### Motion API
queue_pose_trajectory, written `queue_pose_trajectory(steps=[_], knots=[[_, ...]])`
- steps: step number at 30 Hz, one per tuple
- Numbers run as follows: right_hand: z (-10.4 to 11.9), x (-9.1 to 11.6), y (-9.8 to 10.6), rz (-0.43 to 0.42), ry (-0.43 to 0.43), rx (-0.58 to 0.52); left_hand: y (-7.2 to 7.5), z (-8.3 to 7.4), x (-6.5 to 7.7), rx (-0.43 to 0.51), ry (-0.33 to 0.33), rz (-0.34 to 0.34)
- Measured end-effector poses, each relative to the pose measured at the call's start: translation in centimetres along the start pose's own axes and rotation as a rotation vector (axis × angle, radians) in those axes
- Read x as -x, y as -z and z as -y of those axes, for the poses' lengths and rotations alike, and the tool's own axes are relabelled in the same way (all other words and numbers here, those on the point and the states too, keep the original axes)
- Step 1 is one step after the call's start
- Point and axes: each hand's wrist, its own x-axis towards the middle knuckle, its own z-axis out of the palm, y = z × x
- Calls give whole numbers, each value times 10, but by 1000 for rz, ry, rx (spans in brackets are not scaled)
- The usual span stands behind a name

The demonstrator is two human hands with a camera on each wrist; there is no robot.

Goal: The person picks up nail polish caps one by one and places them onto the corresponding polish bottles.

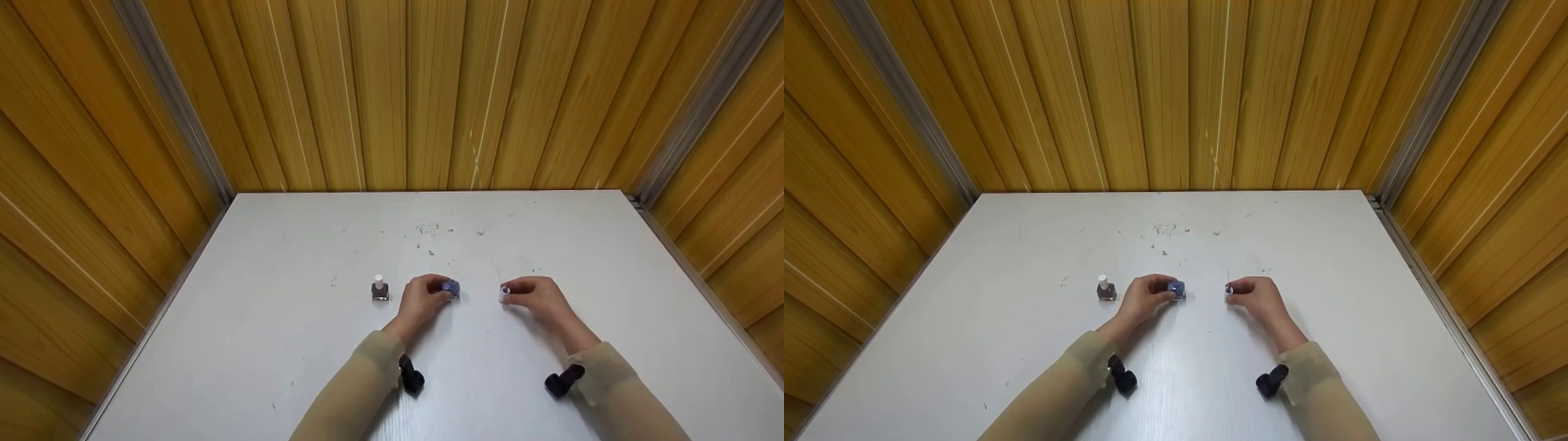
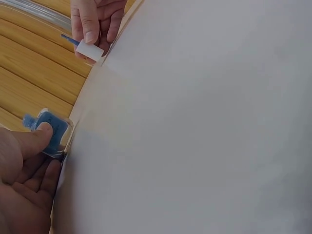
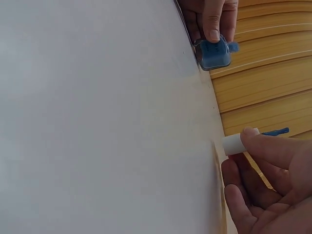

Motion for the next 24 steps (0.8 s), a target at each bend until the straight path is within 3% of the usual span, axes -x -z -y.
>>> queue_pose_trajectory(steps=[8, 15, 24], knots=[[17, 1, -7, 14, -22, -13, 9, 1, 5, 74, 45, -7], [30, -2, -16, 3, 46, -29, 15, 7, 10, 172, 48, -30], [50, -3, -32, 32, 67, -170, 19, 10, 18, 300, 65, -53]])
